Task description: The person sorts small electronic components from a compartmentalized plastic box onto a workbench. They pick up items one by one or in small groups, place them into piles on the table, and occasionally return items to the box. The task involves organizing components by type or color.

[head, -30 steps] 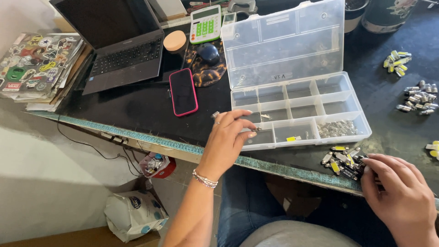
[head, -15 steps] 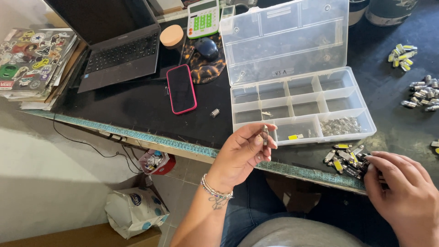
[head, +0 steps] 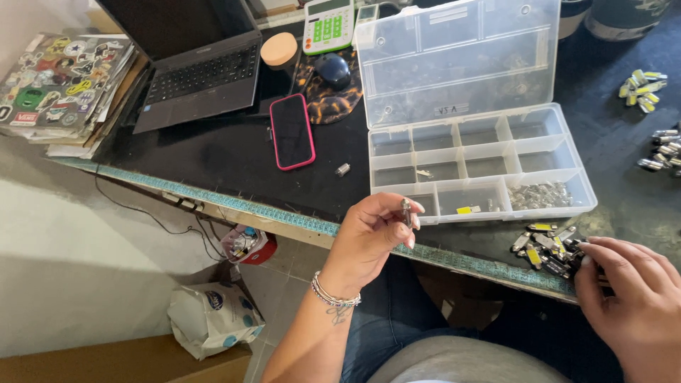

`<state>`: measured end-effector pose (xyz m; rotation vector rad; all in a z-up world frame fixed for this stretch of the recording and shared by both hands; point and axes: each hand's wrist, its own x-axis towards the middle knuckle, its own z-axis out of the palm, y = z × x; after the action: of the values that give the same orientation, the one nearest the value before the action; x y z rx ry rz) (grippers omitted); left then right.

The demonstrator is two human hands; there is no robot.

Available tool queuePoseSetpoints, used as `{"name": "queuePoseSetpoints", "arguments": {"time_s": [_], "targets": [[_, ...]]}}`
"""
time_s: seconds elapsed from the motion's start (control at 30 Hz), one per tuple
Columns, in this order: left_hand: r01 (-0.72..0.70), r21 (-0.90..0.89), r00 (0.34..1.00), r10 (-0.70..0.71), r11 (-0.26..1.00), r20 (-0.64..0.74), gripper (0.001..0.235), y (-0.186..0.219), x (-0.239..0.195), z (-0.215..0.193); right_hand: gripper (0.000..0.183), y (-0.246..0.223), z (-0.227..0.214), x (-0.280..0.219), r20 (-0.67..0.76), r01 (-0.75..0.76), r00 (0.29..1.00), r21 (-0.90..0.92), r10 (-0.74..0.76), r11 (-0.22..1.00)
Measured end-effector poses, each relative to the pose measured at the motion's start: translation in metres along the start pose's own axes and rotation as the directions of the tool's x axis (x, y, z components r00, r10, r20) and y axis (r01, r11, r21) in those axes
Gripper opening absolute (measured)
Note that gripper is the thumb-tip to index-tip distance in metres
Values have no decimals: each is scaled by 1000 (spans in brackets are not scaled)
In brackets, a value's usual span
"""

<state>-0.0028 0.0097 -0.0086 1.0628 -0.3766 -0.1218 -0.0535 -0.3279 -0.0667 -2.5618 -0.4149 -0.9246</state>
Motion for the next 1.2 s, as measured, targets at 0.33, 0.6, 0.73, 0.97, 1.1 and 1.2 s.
{"name": "queuePoseSetpoints", "arguments": {"time_s": [0.33,0.6,0.73,0.97,1.1,1.2], "targets": [[-38,153,993,55,988,-107,27,12,-10,-2,10,12,10,-9,-21,-10,1000,98,12,995],[-62,-25,998,61,998,-32,51,15,-14,-6,12,5,3,-2,18,-12,1000,109,11,994],[-57,-29,998,56,998,-36,55,13,-21,-12,14,2,1,-2,48,-40,998,68,37,997],[-64,-84,998,65,994,9,55,14,-27,-11,13,1,3,-2,18,-36,999,128,34,991],[-70,-67,997,72,995,35,50,16,-27,-7,12,9,10,-6,-32,-3,999,149,8,989],[-65,190,997,57,980,45,41,26,-26,9,12,4,3,-2,-25,15,1000,84,-13,996]]}}
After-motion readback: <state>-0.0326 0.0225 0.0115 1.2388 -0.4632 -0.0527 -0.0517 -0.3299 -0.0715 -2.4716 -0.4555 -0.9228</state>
